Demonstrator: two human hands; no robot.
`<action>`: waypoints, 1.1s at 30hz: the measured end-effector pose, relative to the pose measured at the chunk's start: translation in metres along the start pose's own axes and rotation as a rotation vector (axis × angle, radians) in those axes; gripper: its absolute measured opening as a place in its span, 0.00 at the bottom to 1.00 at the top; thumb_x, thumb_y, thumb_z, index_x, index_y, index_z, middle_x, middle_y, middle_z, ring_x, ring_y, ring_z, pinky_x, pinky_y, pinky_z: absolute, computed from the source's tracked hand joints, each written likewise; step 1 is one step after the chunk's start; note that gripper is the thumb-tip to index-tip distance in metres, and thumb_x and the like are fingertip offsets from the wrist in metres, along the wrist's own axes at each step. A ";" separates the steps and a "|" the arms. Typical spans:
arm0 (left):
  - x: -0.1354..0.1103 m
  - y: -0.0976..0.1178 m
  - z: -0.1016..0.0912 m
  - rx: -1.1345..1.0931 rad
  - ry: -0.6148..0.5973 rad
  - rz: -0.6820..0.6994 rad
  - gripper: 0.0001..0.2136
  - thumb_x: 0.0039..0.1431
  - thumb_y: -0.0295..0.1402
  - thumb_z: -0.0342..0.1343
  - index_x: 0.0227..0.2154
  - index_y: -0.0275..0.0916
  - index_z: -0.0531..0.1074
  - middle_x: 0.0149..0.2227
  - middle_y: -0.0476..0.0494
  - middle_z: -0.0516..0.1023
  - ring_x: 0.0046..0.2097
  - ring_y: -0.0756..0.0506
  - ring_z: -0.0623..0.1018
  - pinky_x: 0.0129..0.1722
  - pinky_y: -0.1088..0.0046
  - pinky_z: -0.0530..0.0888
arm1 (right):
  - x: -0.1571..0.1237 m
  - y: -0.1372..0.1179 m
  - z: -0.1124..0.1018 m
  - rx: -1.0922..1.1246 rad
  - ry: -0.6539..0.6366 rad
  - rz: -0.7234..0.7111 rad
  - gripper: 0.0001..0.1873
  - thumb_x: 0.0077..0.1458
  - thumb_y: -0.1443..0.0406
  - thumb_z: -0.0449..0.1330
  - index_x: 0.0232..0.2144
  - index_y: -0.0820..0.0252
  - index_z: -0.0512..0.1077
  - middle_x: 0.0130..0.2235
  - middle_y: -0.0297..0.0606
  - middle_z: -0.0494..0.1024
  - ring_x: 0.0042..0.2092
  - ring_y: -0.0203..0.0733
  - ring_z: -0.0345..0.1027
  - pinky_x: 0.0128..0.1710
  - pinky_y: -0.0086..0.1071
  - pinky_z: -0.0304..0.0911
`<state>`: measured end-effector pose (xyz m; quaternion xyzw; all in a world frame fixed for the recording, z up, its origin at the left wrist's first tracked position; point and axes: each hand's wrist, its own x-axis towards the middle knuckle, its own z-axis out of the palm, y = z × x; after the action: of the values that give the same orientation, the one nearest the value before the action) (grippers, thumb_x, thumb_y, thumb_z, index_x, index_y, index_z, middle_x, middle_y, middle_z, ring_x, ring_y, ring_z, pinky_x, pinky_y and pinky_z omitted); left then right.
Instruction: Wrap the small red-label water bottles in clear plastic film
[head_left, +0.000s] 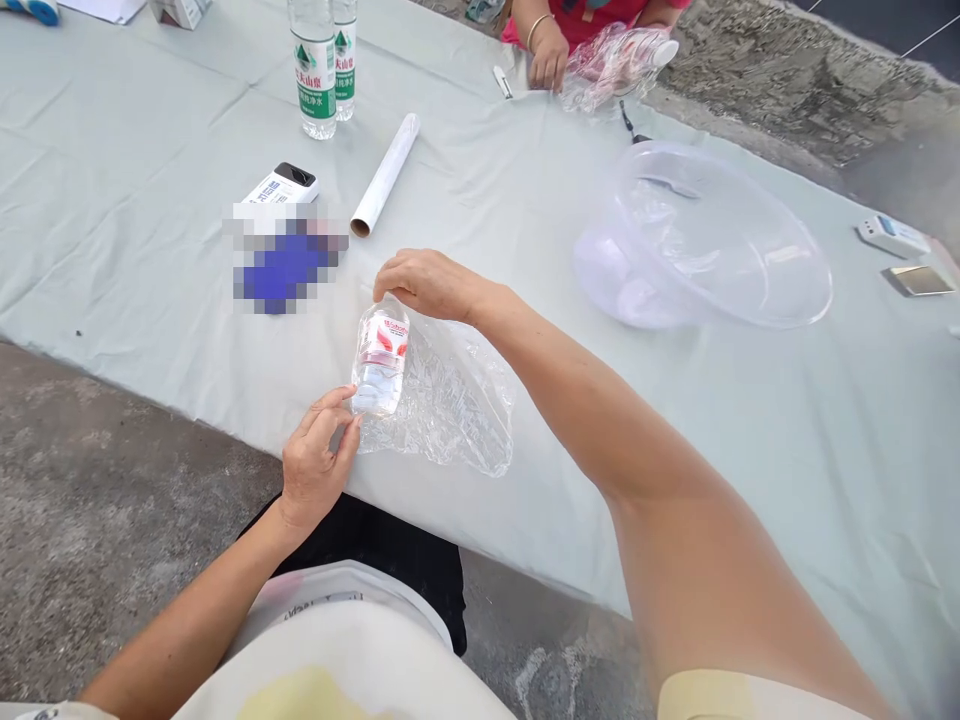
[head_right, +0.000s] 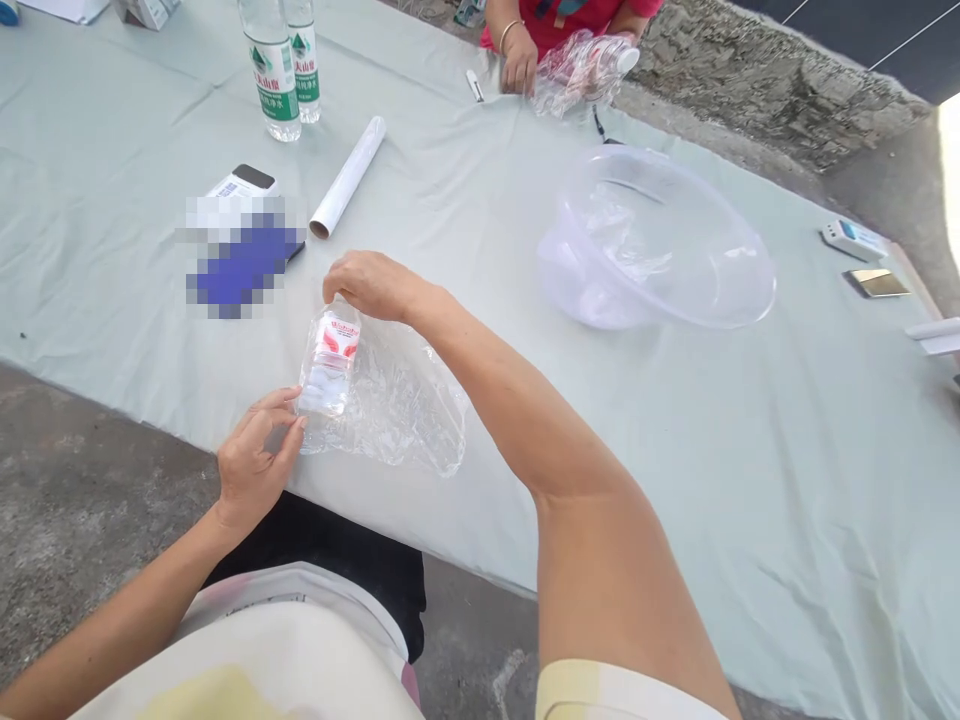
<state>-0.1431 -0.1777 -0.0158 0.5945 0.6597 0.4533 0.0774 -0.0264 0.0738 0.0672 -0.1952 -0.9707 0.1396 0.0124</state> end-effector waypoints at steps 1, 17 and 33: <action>0.000 0.000 0.001 0.003 0.005 0.032 0.07 0.65 0.29 0.54 0.30 0.41 0.69 0.48 0.43 0.82 0.49 0.46 0.81 0.46 0.68 0.79 | -0.007 0.003 0.002 0.033 0.024 -0.005 0.23 0.61 0.74 0.47 0.43 0.52 0.79 0.48 0.33 0.81 0.51 0.43 0.70 0.52 0.41 0.63; 0.000 0.069 0.057 0.235 -0.375 0.634 0.14 0.66 0.31 0.53 0.53 0.38 0.71 0.55 0.34 0.78 0.64 0.38 0.71 0.66 0.50 0.62 | -0.109 0.016 0.032 0.402 0.369 0.330 0.25 0.62 0.44 0.51 0.42 0.53 0.79 0.54 0.38 0.79 0.59 0.46 0.70 0.60 0.42 0.62; 0.028 0.146 0.136 0.293 -0.894 0.884 0.30 0.62 0.47 0.57 0.61 0.33 0.63 0.50 0.30 0.75 0.49 0.35 0.75 0.52 0.51 0.66 | -0.152 0.028 0.029 0.210 0.557 0.387 0.24 0.66 0.48 0.49 0.53 0.51 0.75 0.63 0.39 0.70 0.66 0.45 0.59 0.67 0.46 0.53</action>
<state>0.0403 -0.1017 0.0182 0.9460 0.3118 0.0563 0.0686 0.1223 0.0325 0.0363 -0.4036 -0.8555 0.1798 0.2699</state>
